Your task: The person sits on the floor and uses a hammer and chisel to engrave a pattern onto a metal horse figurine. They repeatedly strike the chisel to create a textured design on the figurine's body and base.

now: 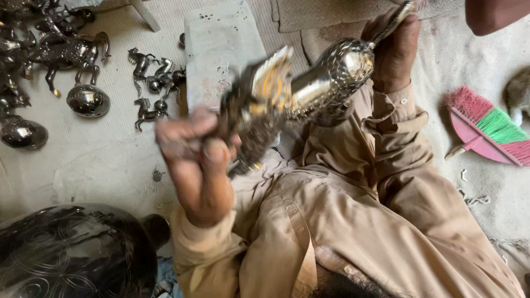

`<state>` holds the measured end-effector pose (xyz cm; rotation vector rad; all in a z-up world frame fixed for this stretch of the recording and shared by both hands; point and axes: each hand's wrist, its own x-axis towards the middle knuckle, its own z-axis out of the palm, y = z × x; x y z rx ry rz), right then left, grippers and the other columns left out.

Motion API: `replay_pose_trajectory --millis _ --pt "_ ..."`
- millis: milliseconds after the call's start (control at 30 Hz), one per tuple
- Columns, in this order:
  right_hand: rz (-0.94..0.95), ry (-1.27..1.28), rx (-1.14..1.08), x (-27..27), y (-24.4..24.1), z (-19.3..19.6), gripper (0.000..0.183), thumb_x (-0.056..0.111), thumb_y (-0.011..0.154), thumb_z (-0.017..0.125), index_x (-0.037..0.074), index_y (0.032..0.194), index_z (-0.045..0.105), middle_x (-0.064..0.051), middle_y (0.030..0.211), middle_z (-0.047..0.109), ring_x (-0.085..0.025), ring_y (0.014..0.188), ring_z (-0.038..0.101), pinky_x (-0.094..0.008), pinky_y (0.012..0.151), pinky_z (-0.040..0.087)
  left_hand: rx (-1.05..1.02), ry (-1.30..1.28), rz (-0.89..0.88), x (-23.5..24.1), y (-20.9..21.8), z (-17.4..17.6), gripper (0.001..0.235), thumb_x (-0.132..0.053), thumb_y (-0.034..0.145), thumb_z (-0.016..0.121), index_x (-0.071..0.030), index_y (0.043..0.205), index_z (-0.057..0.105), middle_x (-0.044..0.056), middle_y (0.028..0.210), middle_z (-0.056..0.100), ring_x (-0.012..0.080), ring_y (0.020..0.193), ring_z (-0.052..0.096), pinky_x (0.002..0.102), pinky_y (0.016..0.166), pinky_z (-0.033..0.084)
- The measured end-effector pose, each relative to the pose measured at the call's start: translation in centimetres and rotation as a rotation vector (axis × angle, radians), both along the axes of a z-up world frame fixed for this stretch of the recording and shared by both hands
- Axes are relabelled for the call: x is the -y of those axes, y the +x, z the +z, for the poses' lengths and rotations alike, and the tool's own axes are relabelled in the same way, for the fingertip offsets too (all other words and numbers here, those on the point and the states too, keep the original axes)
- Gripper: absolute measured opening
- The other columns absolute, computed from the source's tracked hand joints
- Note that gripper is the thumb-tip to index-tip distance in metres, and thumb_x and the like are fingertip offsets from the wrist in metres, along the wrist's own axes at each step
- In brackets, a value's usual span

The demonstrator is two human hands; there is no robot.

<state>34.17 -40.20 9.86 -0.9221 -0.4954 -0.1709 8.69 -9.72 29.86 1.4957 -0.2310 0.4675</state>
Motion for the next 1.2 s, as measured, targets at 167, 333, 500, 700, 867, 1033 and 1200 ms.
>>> replay_pose_trajectory --millis 167,333,500,700,867,1033,1200 --pt "0.125 -0.117 0.092 -1.3 -0.3 -0.4 0.047 0.058 0.104 0.06 0.013 0.092 0.064 -0.003 0.066 0.055 -0.013 0.054 0.047 -0.028 0.051 0.036 -0.167 -0.01 0.012 2.0 -7.5 -4.5 0.042 -0.021 0.113 0.054 -0.001 0.147 0.04 0.015 0.118 0.063 0.0164 0.095 0.06 0.029 0.087 0.052" --pt "0.261 -0.197 0.169 -4.0 1.5 -0.7 0.054 0.06 0.097 0.069 0.009 0.081 0.064 -0.001 0.066 0.056 -0.01 0.052 0.044 -0.026 0.048 0.033 -0.266 0.11 -0.099 0.2 -13.4 -10.3 0.047 -0.008 0.106 0.054 0.005 0.147 0.033 0.021 0.147 0.046 0.0283 0.125 0.057 0.039 0.107 0.049" --pt "0.379 -0.299 0.215 -7.5 1.8 -2.3 0.057 0.063 0.092 0.073 0.008 0.081 0.064 -0.001 0.072 0.059 -0.009 0.058 0.048 -0.025 0.05 0.035 -0.487 0.001 -0.195 -0.1 -16.5 -16.2 0.031 -0.002 0.108 0.054 0.008 0.138 0.054 0.016 0.129 0.068 0.0213 0.114 0.064 0.036 0.11 0.047" --pt "0.471 -0.438 0.197 -10.0 1.6 -4.6 0.06 0.063 0.09 0.076 0.005 0.08 0.065 -0.001 0.072 0.061 -0.007 0.057 0.051 -0.026 0.053 0.039 -0.405 0.015 -0.12 -0.4 -17.4 -21.6 0.021 -0.001 0.11 0.057 0.005 0.131 0.056 0.013 0.116 0.071 0.0178 0.1 0.063 0.041 0.133 0.027" --pt "0.535 -0.432 0.133 -10.3 0.9 -5.4 0.061 0.064 0.087 0.076 0.004 0.085 0.066 0.001 0.074 0.061 -0.007 0.06 0.052 -0.025 0.055 0.04 -0.526 -0.317 -0.222 0.0 -18.0 -23.2 0.024 -0.004 0.106 0.056 0.0 0.13 0.053 0.01 0.119 0.068 0.0155 0.102 0.063 0.036 0.104 0.048" --pt "0.513 -0.427 0.145 -9.3 0.2 -7.1 0.06 0.065 0.087 0.076 0.006 0.087 0.068 -0.002 0.079 0.063 -0.008 0.063 0.053 -0.024 0.053 0.041 -0.516 -0.21 -0.389 -0.3 -17.9 -24.2 0.036 0.001 0.111 0.056 -0.005 0.145 0.049 0.015 0.127 0.071 0.0207 0.122 0.065 0.038 0.122 0.041" --pt "0.477 -0.563 0.225 -9.3 0.5 -8.3 0.063 0.07 0.088 0.071 0.007 0.09 0.07 -0.003 0.084 0.067 -0.01 0.069 0.058 -0.027 0.063 0.047 -0.633 -0.303 -0.473 -1.0 -17.8 -23.2 0.066 -0.004 0.106 0.053 -0.011 0.161 0.017 0.008 0.129 0.069 0.0156 0.121 0.063 0.035 0.111 0.043"
